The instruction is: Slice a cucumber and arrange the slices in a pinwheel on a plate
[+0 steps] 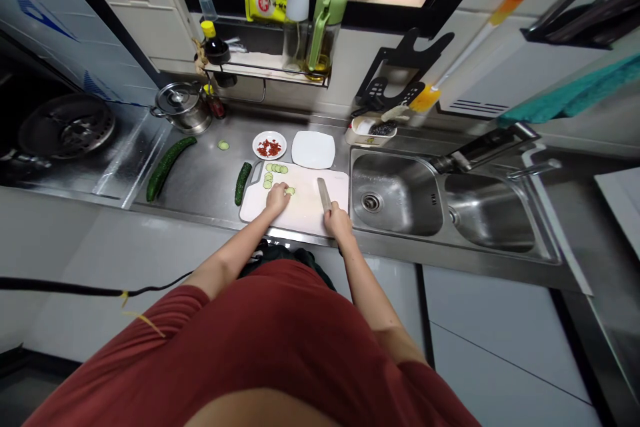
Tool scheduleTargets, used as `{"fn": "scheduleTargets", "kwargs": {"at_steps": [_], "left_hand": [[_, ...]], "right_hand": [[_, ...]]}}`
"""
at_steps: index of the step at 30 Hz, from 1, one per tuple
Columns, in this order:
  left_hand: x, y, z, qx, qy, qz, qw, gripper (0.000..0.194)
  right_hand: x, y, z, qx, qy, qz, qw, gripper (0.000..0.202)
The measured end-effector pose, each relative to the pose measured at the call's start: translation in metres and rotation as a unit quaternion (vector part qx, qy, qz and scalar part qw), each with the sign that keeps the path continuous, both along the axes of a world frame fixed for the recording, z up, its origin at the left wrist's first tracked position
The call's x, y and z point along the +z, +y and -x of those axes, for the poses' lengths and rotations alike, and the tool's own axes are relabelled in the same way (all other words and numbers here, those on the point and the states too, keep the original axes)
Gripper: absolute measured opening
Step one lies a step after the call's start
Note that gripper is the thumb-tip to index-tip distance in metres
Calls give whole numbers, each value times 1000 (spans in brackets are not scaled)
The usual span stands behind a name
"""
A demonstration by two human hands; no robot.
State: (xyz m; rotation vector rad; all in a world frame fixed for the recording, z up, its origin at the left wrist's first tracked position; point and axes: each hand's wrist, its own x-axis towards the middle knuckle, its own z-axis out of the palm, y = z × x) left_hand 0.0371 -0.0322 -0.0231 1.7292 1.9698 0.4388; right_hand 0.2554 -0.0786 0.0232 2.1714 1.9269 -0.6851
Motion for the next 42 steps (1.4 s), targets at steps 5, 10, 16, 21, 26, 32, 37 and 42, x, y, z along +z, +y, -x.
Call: {"fn": "scheduleTargets", "kwargs": {"at_steps": [5, 10, 16, 21, 26, 32, 37, 42], "left_hand": [[6, 3, -2, 4, -2, -16, 1000, 18], [12, 0, -5, 16, -47, -16, 999, 5], [10, -13, -7, 46, -139, 12, 989, 11], [5, -18, 10, 109, -155, 17, 982, 15], [5, -14, 42, 179, -133, 10, 975, 15], [5, -6, 63, 214, -89, -9, 973, 12], [3, -3, 67, 207, -55, -9, 977, 14], [2, -2, 68, 193, -25, -2, 981, 15]], "right_hand": [[0, 7, 4, -5, 7, 12, 1000, 33], [-1, 9, 7, -15, 12, 35, 999, 34], [-1, 9, 7, -26, 11, 41, 999, 34], [-1, 7, 7, -19, 9, 32, 999, 34], [-2, 7, 7, -15, 2, 33, 999, 35], [-2, 8, 8, -10, 0, 34, 999, 35], [1, 7, 9, -11, -1, 33, 999, 34], [-1, 7, 9, -10, 0, 28, 1000, 33]]}}
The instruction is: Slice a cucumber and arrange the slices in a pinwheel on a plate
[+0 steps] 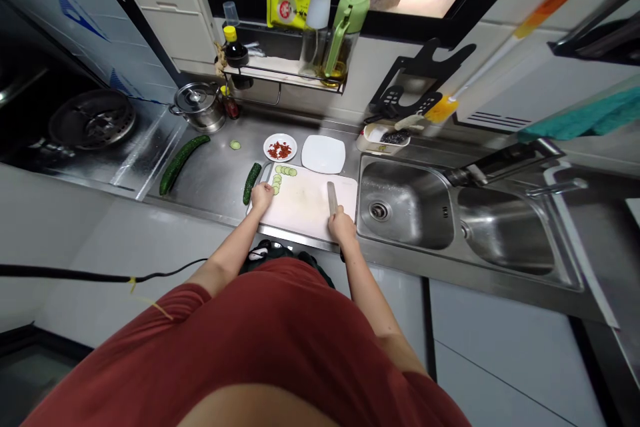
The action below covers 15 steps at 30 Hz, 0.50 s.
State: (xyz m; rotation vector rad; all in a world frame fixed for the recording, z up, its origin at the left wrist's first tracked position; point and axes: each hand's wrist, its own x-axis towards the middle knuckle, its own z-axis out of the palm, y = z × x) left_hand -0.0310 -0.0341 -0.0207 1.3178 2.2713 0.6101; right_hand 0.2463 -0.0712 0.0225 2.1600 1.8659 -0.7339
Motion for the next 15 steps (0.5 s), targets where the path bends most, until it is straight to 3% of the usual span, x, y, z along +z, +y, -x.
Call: {"fn": "scheduleTargets", "kwargs": {"at_steps": [7, 15], "left_hand": [[2, -3, -2, -4, 14, -8, 1000, 28], [1, -1, -2, -2, 8, 6, 1000, 21]], "right_hand": [[-4, -1, 0, -1, -4, -6, 1000, 35], [-3, -1, 0, -5, 1, -7, 1000, 35]]}}
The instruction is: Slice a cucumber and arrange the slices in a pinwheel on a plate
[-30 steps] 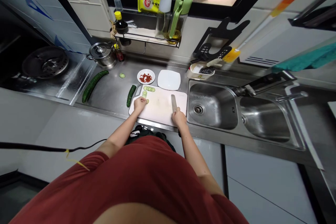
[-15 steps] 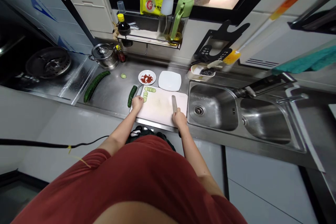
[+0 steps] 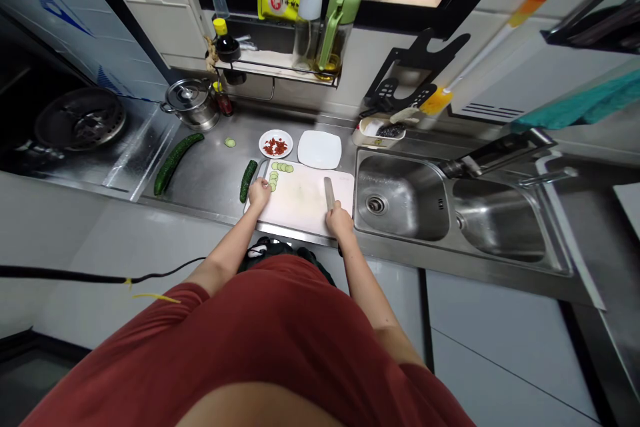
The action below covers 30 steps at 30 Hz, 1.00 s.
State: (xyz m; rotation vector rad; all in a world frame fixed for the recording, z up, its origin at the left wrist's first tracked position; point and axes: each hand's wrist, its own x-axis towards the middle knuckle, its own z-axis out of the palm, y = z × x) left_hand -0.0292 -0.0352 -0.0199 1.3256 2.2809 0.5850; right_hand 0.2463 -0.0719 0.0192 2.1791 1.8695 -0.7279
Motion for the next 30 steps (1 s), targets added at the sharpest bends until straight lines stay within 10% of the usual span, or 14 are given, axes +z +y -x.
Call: {"fn": "scheduleTargets", "kwargs": {"at_steps": [9, 20, 30], "left_hand": [[16, 9, -12, 9, 8, -6, 1000, 29], [19, 69, -45, -196, 94, 7, 976, 40], [13, 87, -45, -238, 137, 50, 960, 35]], "right_hand": [[4, 0, 1, 0, 1, 6, 1000, 36], [5, 0, 3, -2, 0, 16, 1000, 35], [3, 0, 3, 5, -6, 9, 1000, 34]]}}
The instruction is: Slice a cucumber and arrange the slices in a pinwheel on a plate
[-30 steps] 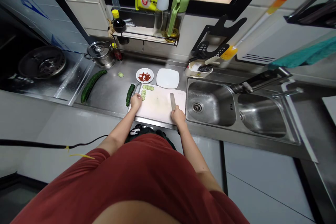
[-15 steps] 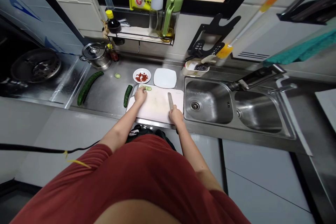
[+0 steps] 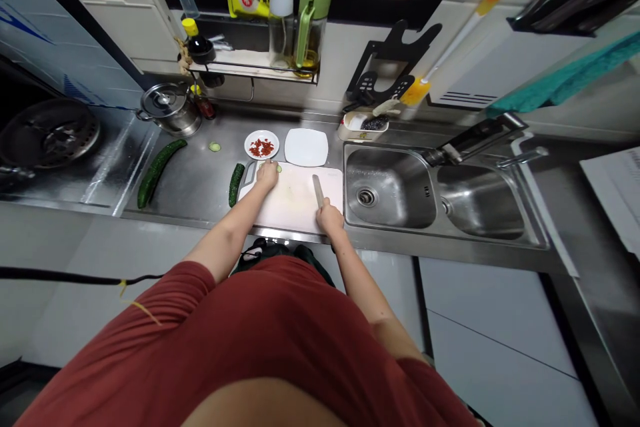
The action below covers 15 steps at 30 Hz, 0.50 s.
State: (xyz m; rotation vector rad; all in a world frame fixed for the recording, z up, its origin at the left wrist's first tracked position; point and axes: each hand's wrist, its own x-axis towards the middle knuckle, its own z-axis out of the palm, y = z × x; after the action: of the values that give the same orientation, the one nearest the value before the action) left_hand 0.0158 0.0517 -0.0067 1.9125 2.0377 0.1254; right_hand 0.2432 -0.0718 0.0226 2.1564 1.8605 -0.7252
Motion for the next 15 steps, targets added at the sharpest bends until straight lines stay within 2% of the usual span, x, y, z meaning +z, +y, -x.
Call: {"fn": "scheduleTargets", "kwargs": {"at_steps": [9, 15], "left_hand": [[6, -7, -1, 18, -9, -33, 999, 27], [7, -13, 3, 52, -79, -47, 994, 13]], "right_hand": [[-1, 1, -1, 8, -4, 1, 1000, 35], [-2, 0, 0, 13, -15, -10, 1000, 35]]}}
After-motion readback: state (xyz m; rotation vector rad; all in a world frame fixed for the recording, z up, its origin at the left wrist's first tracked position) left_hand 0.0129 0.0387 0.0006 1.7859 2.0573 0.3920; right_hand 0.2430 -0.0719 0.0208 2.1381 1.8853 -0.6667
